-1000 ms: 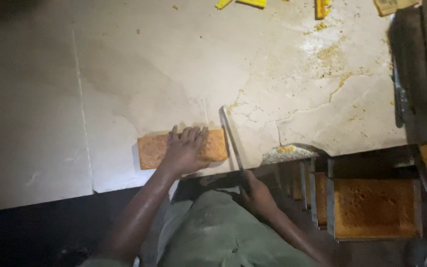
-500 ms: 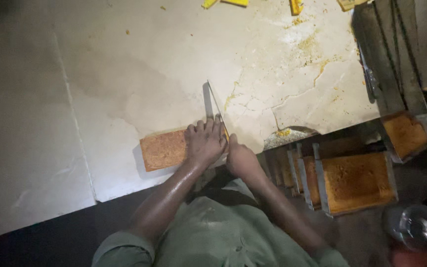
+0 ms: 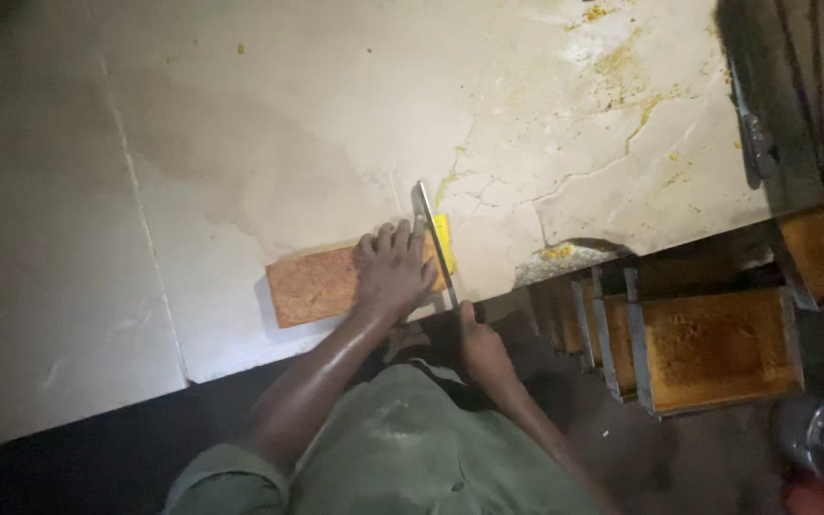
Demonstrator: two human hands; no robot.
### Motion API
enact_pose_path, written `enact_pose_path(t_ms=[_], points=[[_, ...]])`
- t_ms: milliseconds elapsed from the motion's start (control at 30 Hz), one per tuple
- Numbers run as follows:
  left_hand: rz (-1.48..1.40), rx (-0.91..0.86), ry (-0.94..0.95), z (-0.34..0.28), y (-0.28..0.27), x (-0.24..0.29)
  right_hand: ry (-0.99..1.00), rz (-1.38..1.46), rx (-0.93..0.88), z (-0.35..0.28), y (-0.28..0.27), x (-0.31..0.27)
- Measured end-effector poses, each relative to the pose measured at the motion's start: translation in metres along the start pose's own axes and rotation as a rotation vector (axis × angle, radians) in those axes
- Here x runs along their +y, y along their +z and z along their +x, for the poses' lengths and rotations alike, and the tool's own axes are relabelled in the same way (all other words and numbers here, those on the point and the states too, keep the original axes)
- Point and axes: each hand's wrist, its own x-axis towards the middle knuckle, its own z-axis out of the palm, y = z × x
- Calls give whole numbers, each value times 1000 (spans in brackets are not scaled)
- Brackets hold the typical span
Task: The person slices a rectangular yellow cake into thin strips using a long knife on a white countertop. The person repeatedly cuts the cake into uniform pieces and stacks them, then removes a finished cake from a metal baking pan.
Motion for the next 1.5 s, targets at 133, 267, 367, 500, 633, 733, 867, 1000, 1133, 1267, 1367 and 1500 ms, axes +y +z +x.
enact_pose_path(t_ms=[133, 267, 367, 500, 633, 733, 867, 1000, 1133, 1267, 1367, 1500], points=[[-48, -238, 397, -9, 20, 17, 279, 502, 93, -32, -14, 36], [76, 268, 327, 25, 28, 9, 71, 257, 27, -74, -10, 85], [42, 289, -44, 40, 13, -9, -236, 198, 63, -83, -4, 112], [-100, -97, -211, 18, -10, -2, -218, -98, -118, -53, -8, 103], [-107, -13, -183, -6, -20, 6, -130, -170, -167, 20, -28, 29], [-96, 73, -161, -8, -21, 4, -98, -229, -75, 72, -54, -39], [-123, 120, -163, -7, -14, 0, -29, -150, -69, 55, -71, -84], [-68, -11, -181, -2, -18, -6, 22, -72, -184, -38, -69, -57], [-128, -61, -172, 1, -17, -7, 46, -80, -240, -51, -36, -20], [-184, -76, -141, -4, -6, -10, -66, -246, -54, 16, -26, -31], [-96, 22, -153, -2, 2, -10, -86, -214, -11, 58, -56, -67], [-56, 156, -144, -11, 11, -9, -72, -103, -10, 45, -73, -100]])
